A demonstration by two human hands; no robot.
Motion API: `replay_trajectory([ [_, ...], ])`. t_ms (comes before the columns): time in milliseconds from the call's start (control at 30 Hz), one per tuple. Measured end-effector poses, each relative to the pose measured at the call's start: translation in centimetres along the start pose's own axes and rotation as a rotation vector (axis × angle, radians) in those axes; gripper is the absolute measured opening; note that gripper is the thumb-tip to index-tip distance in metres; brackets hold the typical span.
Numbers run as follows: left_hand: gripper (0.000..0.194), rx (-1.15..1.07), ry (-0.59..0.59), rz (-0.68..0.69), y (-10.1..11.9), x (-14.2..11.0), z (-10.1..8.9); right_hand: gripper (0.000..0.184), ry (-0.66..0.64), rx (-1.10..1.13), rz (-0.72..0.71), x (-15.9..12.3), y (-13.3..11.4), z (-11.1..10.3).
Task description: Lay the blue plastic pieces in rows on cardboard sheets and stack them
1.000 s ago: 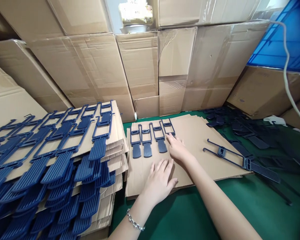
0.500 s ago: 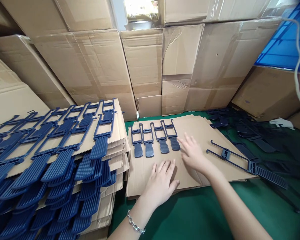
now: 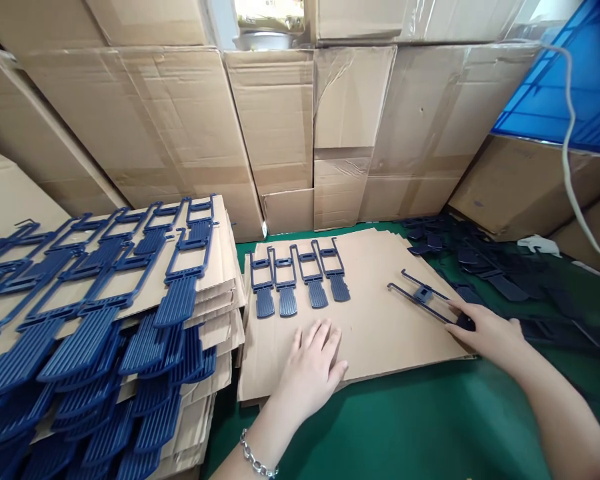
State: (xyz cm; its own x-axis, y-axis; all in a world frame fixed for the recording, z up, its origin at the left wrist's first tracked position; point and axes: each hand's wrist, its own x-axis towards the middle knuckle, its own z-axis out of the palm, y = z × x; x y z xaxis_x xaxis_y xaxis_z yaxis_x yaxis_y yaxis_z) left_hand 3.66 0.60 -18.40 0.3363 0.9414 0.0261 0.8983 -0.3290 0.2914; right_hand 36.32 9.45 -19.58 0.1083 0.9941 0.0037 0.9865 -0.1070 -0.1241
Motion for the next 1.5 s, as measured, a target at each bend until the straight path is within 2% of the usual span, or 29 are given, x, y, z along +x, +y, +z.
replay_trajectory([
  [133, 0.049, 0.016, -0.015, -0.013, 0.2, -0.1, -0.2, 0.052, 0.125, 0.025, -0.095, 0.2, -5.5, -0.3],
  [267, 0.049, 0.015, -0.011, -0.01, 0.3, -0.1, -0.2, 0.066, 0.143, 0.089, -0.116, -1.2, -9.5, -0.2],
  [367, 0.049, 0.013, -0.014, -0.007, 0.3, -0.1, -0.2, 0.06, 0.164, 0.063, -0.108, -2.7, -10.5, 0.0],
  [533, 0.05, 0.015, -0.025, -0.011, 0.2, 0.0, -0.3, 0.047, 0.103, 0.036, -0.253, -3.8, -10.6, 1.1],
  [733, 0.048, 0.034, 0.002, -0.002, 0.2, 0.0, -0.1, 0.047, 0.091, 0.063, -0.368, -2.3, -13.2, 3.1],
  [867, 0.048, 0.046, -0.001, -0.002, 0.2, 0.0, -0.1, 0.049, 0.06, 0.082, -0.398, -1.3, -15.1, 3.0],
  [1067, 0.048, 0.045, 0.005, 0.0, 0.1, 0.0, -0.1, 0.053, 0.014, 0.134, -0.412, -0.7, -15.4, 2.0],
  [1400, 0.05, 0.061, -0.022, -0.032, 0.5, -0.1, -0.2, 0.056, -0.074, 0.431, -0.468, 1.2, -14.5, 1.1],
  [1500, 0.05, 0.059, -0.033, -0.035, 0.4, -0.1, -0.2, 0.055, 0.038, 0.576, -0.408, 2.1, -12.8, -0.1],
])
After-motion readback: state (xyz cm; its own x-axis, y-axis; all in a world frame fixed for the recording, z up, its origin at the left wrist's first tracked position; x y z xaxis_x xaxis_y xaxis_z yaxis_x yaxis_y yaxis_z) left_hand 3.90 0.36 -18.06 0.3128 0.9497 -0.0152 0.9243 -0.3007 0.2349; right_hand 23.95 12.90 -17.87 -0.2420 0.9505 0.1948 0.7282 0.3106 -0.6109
